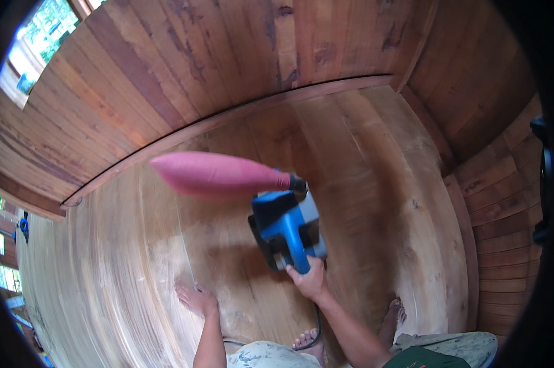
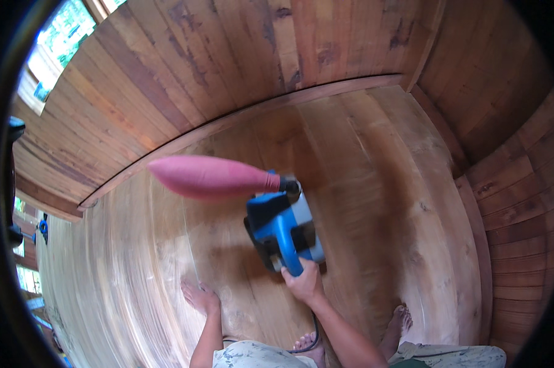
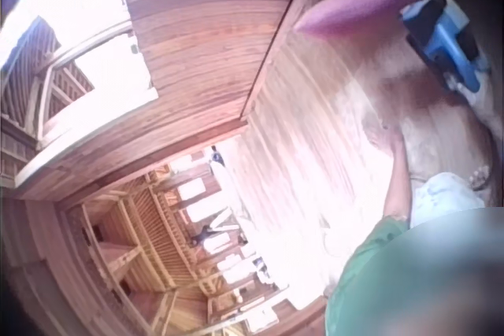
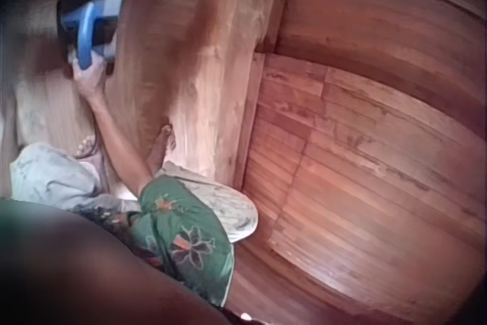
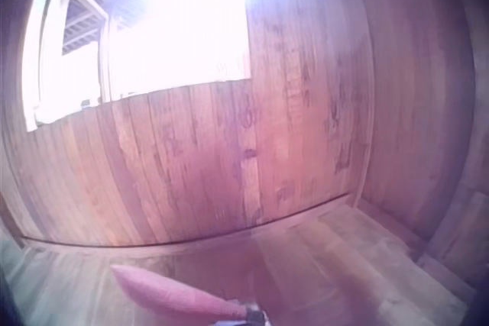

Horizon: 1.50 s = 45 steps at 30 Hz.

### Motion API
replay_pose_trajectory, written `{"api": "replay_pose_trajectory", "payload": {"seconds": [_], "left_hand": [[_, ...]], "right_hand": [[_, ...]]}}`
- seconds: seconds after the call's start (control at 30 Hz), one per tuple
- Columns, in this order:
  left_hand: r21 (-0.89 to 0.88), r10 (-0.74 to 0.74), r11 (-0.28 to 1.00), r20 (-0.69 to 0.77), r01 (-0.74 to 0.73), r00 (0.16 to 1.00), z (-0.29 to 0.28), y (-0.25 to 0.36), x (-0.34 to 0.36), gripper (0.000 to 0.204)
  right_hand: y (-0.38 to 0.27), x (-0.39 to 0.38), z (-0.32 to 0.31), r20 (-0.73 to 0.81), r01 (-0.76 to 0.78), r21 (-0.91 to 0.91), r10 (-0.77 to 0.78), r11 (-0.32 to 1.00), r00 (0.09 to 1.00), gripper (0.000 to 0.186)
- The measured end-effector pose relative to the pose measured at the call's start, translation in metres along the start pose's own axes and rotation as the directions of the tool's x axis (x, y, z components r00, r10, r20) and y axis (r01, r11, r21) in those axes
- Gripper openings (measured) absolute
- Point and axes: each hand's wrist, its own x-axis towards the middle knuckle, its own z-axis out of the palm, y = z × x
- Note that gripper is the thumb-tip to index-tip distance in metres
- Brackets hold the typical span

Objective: The person uses an electric sander to smooth a wooden floor. They move the sander across the surface in overlapping passes, occasionally repositioning their body to reach different areas.

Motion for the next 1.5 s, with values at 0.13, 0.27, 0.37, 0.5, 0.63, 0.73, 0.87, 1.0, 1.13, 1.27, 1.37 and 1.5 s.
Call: {"api": "replay_pose_trajectory", "payload": {"seconds": [0.13,0.27,0.37,0.5,0.63,0.73,0.87,1.0,1.13,1.27,1.37,1.5], "left_hand": [[0.032,0.005,0.999,0.015,-0.006,1.000,-0.002,0.002,0.000,0.063],[0.032,0.018,0.999,-0.011,-0.017,1.000,0.004,-0.001,0.001,0.061],[0.021,0.057,0.998,-0.064,-0.055,0.996,0.011,-0.006,0.001,0.061],[0.019,0.064,0.998,-0.072,-0.062,0.995,0.014,-0.008,0.001,0.061],[0.016,0.061,0.998,-0.075,-0.060,0.995,0.010,-0.005,0.000,0.062],[0.022,0.055,0.998,-0.076,-0.054,0.996,0.009,-0.003,0.001,0.062],[0.023,0.060,0.998,-0.092,-0.058,0.994,0.012,-0.005,0.001,0.062],[0.018,0.067,0.998,-0.097,-0.066,0.993,0.015,-0.010,0.002,0.062],[0.035,0.047,0.998,-0.070,-0.044,0.996,0.015,-0.010,0.003,0.062],[0.083,0.063,0.995,-0.071,-0.057,0.995,0.013,-0.006,0.003,0.063],[0.058,0.059,0.997,-0.078,-0.055,0.995,0.012,-0.005,0.002,0.063],[0.058,0.055,0.997,-0.064,-0.051,0.996,0.011,-0.006,0.002,0.063]], "right_hand": [[0.001,-0.027,-0.007,0.055,-0.034,0.053,0.031,0.998,0.998,0.019],[-0.003,-0.037,-0.008,0.074,-0.038,0.097,0.031,0.995,0.997,0.019],[-0.009,-0.025,-0.001,0.050,-0.015,0.108,0.009,0.994,0.999,0.018],[-0.021,0.023,0.020,0.003,0.059,0.122,-0.060,0.991,0.998,0.018],[-0.037,0.089,0.042,-0.042,0.108,0.106,-0.104,0.989,0.994,0.020],[-0.050,0.138,0.053,-0.051,0.113,0.093,-0.109,0.989,0.993,0.024],[-0.063,0.189,0.062,-0.078,0.105,0.075,-0.099,0.992,0.992,0.023],[-0.068,0.216,0.068,-0.074,0.088,0.070,-0.083,0.994,0.994,0.024],[-0.072,0.226,0.070,-0.089,0.063,0.052,-0.058,0.997,0.994,0.024],[-0.073,0.226,0.066,-0.100,0.076,0.021,-0.074,0.997,0.992,0.024],[-0.073,0.219,0.063,-0.066,0.056,0.034,-0.053,0.998,0.996,0.024],[-0.072,0.197,0.057,-0.033,0.013,0.044,-0.012,0.999,0.999,0.025]]}}
